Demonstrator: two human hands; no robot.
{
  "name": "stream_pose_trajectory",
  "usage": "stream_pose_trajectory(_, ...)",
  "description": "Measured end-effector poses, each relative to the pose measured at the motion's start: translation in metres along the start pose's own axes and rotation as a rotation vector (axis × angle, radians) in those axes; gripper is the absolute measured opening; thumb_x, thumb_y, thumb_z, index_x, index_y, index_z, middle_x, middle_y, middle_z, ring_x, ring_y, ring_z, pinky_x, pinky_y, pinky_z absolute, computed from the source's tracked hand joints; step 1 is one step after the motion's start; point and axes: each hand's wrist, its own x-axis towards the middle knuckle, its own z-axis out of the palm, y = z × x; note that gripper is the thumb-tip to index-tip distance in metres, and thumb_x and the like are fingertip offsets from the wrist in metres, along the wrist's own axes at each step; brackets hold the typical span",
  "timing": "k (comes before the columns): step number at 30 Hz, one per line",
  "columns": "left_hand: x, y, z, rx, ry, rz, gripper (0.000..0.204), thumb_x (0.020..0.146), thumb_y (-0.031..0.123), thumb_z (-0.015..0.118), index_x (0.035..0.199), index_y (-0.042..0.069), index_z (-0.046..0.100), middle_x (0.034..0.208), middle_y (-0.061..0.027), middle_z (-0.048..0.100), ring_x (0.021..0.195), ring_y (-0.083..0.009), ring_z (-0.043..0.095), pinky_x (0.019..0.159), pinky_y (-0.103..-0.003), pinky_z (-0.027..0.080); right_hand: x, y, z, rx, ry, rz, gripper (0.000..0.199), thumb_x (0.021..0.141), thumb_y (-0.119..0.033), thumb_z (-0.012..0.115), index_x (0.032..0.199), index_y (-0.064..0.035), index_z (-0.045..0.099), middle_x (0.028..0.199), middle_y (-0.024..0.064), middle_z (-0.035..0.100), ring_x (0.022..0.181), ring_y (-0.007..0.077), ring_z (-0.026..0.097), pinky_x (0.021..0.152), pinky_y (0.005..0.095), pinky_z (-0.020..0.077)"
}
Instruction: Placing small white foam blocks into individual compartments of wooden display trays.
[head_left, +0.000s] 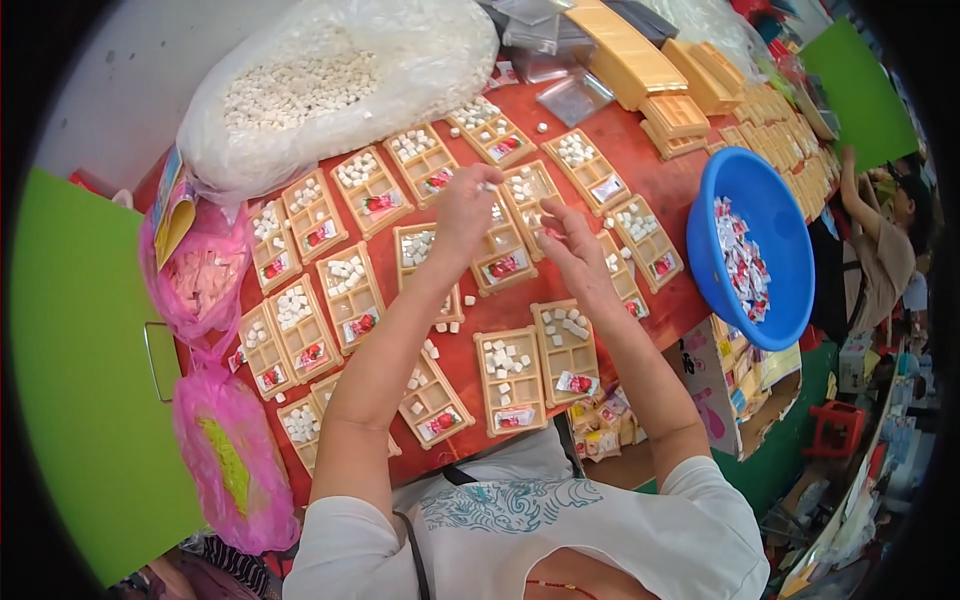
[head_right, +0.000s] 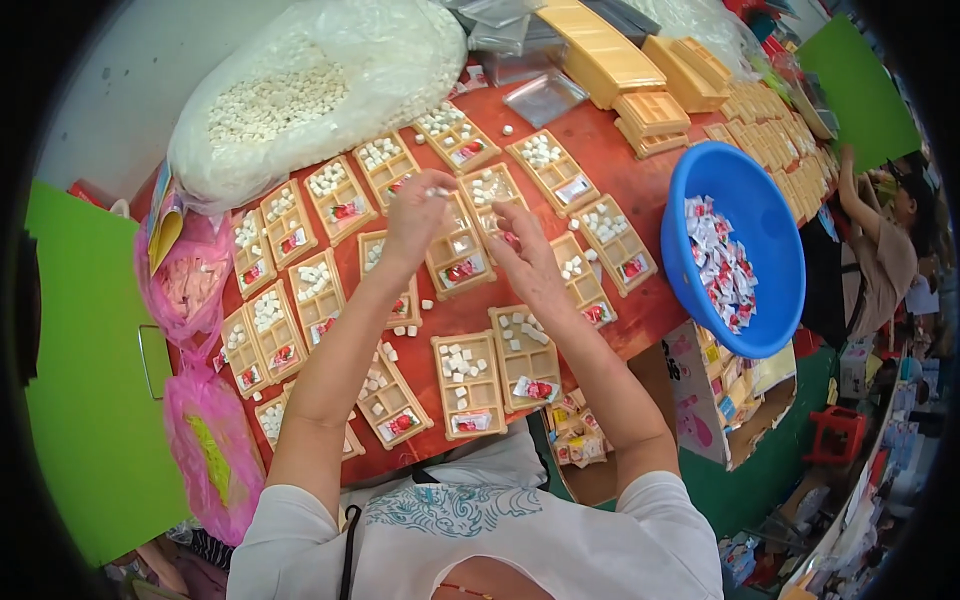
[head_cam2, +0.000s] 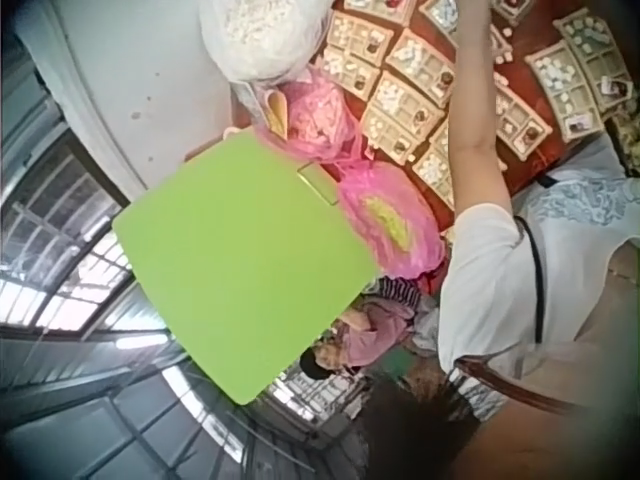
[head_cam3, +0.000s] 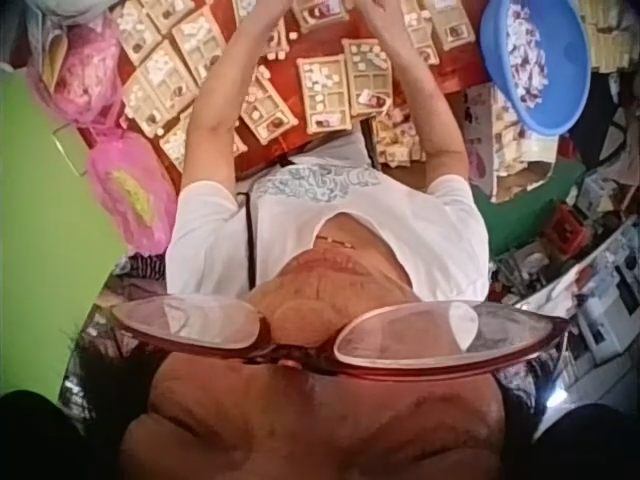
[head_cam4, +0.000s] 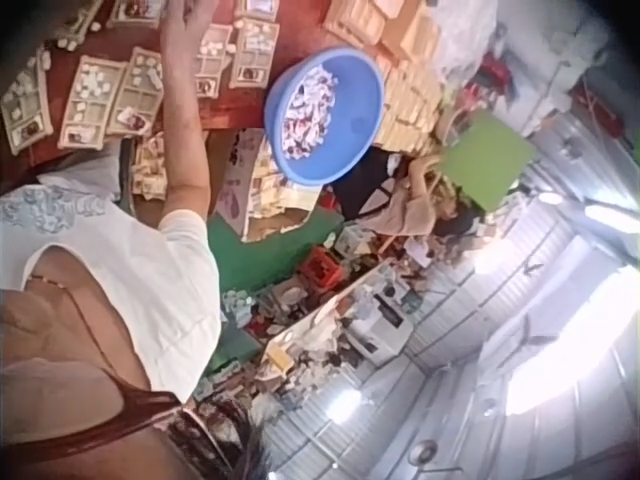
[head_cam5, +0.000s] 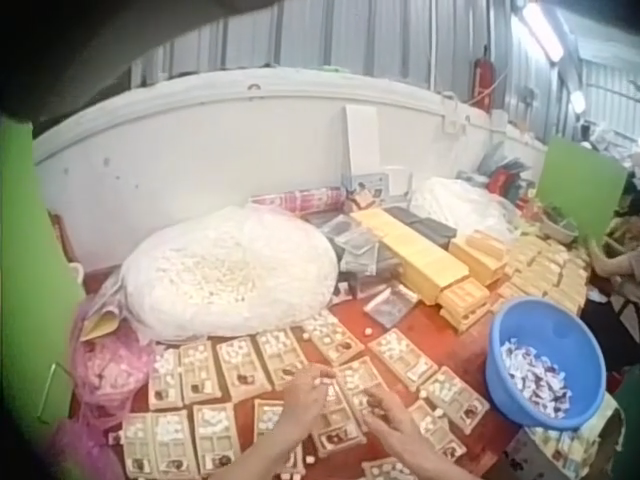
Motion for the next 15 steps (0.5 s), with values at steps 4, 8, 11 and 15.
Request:
stream_pose_trajectory(4, 0.004, -0.013, 0.005, 0.684, -0.043, 0.426, 0.019, 0.077, 0.006, 0.057, 0.094, 0.005, 0.066, 0.095, -0.0135, 0.063, 0.093, -0.0322, 0.061, 0.081, -0.044, 0.051, -0.004, 0.016, -0.007, -0.08, -0.007, -0.067, 0.045, 0.096, -0.013, 0.059, 0.139, -0.0044, 0.048, 0.132, 0.0054, 0.052, 0.122, 0.0192, 0.051, 0.103, 0.0343, 0.0413)
stream_pose_trajectory(8, -0.013, 0.0, 0.001, 0.752, -0.133, 0.392, 0.03, 0.078, 0.009, 0.06, 0.107, 0.008, 0.062, 0.1, -0.0104, 0.058, 0.101, -0.0325, 0.059, 0.086, -0.046, 0.049, 0.004, 0.013, -0.005, -0.118, -0.043, -0.12, 0.043, 0.093, -0.009, 0.06, 0.135, -0.0049, 0.051, 0.132, 0.008, 0.05, 0.118, 0.0172, 0.052, 0.092, 0.029, 0.0457)
stream_pose_trajectory(11, -0.018, 0.017, -0.01, 0.677, -0.184, 0.35, 0.036, 0.08, 0.012, 0.062, 0.116, 0.008, 0.06, 0.11, -0.0121, 0.057, 0.11, -0.0334, 0.056, 0.092, -0.046, 0.047, 0.036, -0.017, 0.012, -0.181, -0.066, -0.238, 0.04, 0.092, -0.007, 0.059, 0.132, -0.005, 0.054, 0.13, 0.0069, 0.053, 0.114, 0.0159, 0.055, 0.089, 0.0285, 0.0461)
stream_pose_trajectory(15, -0.004, 0.031, -0.037, 0.283, -0.233, 0.275, 0.039, 0.084, 0.008, 0.059, 0.123, 0.007, 0.059, 0.117, -0.016, 0.058, 0.113, -0.0329, 0.056, 0.095, -0.042, 0.046, 0.11, -0.057, 0.053, -0.178, -0.06, -0.478, 0.031, 0.092, -0.007, 0.06, 0.123, -0.0018, 0.06, 0.116, 0.0101, 0.062, 0.104, 0.017, 0.061, 0.086, 0.0289, 0.0473)
